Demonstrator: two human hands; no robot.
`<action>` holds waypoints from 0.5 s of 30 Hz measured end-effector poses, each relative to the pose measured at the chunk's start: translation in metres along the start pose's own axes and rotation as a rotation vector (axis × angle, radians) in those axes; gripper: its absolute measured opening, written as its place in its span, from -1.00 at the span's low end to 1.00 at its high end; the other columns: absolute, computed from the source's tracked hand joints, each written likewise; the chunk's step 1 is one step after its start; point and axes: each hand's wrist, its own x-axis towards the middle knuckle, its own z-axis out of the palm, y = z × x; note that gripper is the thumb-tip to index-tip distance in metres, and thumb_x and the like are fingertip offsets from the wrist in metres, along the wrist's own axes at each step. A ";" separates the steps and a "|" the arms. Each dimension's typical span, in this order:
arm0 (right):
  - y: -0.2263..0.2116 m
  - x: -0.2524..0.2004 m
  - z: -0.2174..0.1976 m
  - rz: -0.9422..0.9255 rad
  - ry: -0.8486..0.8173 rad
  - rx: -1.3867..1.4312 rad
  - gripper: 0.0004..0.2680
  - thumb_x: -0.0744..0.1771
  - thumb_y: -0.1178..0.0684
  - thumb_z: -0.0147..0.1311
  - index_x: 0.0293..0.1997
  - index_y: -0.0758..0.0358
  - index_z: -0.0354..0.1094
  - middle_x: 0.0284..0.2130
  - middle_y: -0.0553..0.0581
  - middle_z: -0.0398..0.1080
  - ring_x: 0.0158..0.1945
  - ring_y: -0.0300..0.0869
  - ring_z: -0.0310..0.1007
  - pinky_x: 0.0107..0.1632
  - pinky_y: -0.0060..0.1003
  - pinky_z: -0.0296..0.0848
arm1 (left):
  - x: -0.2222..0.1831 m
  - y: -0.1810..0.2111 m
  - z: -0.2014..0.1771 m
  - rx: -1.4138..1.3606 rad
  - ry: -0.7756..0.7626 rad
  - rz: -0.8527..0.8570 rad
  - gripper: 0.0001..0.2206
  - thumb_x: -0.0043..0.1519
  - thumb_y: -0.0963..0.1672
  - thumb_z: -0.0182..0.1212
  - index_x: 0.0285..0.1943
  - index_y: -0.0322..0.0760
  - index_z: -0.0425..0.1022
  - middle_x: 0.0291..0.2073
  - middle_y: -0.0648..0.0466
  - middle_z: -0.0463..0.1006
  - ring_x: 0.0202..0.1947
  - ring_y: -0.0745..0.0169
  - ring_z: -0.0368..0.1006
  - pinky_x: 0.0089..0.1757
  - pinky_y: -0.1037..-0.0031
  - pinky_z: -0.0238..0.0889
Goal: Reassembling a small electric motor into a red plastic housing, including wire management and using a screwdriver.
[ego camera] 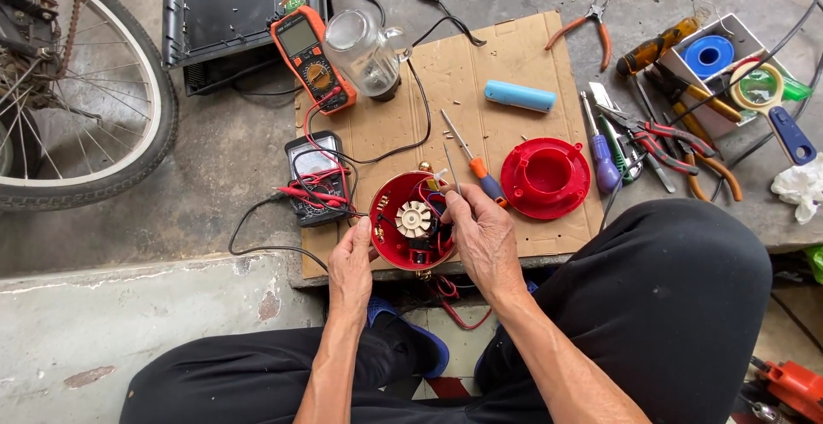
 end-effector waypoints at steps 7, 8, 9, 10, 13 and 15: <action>-0.003 -0.001 -0.001 0.009 -0.012 0.001 -0.79 0.46 -0.01 0.06 0.06 0.17 0.65 -0.47 0.11 0.56 -0.48 -0.22 0.46 -0.24 -0.22 0.57 | 0.002 -0.005 0.000 -0.046 0.005 -0.014 -0.61 0.46 0.07 0.25 0.19 -0.24 0.76 -0.08 -0.11 0.73 -0.02 0.12 0.57 0.12 0.20 0.55; -0.003 -0.001 -0.001 0.009 -0.012 0.000 -0.79 0.46 -0.01 0.06 0.06 0.17 0.65 -0.47 0.11 0.56 -0.48 -0.22 0.46 -0.24 -0.22 0.57 | 0.002 -0.005 0.000 -0.046 0.005 -0.014 -0.61 0.46 0.07 0.25 0.19 -0.24 0.76 -0.08 -0.11 0.73 -0.02 0.12 0.57 0.12 0.20 0.55; -0.004 -0.001 -0.001 0.012 -0.012 0.001 -0.79 0.46 -0.01 0.06 0.06 0.17 0.65 -0.47 0.11 0.56 -0.48 -0.22 0.46 -0.24 -0.23 0.57 | 0.001 -0.004 0.000 -0.050 0.004 -0.016 -0.60 0.46 0.07 0.25 0.19 -0.25 0.76 -0.08 -0.11 0.73 -0.01 0.11 0.57 0.12 0.20 0.55; -0.004 -0.001 -0.001 0.015 -0.012 0.001 -0.79 0.46 -0.01 0.06 0.06 0.16 0.65 -0.47 0.11 0.56 -0.48 -0.22 0.46 -0.24 -0.23 0.58 | 0.001 -0.004 0.000 -0.053 0.004 -0.017 -0.60 0.46 0.08 0.25 0.19 -0.25 0.76 -0.08 -0.10 0.73 -0.01 0.11 0.57 0.12 0.20 0.55; -0.001 0.000 0.000 0.014 -0.018 0.007 -0.79 0.46 -0.01 0.06 0.07 0.17 0.65 -0.46 0.11 0.55 -0.47 -0.22 0.46 -0.24 -0.22 0.58 | 0.000 -0.003 0.000 -0.053 0.003 -0.019 -0.60 0.47 0.07 0.24 0.19 -0.26 0.76 -0.07 -0.10 0.72 0.00 0.11 0.57 0.13 0.20 0.55; -0.002 0.000 0.000 0.017 -0.019 0.010 -0.79 0.46 -0.01 0.05 0.07 0.17 0.65 -0.46 0.11 0.55 -0.48 -0.22 0.45 -0.24 -0.23 0.57 | -0.001 -0.001 0.000 -0.054 0.004 -0.022 -0.60 0.46 0.08 0.24 0.18 -0.25 0.76 -0.07 -0.09 0.72 0.01 0.12 0.57 0.12 0.20 0.56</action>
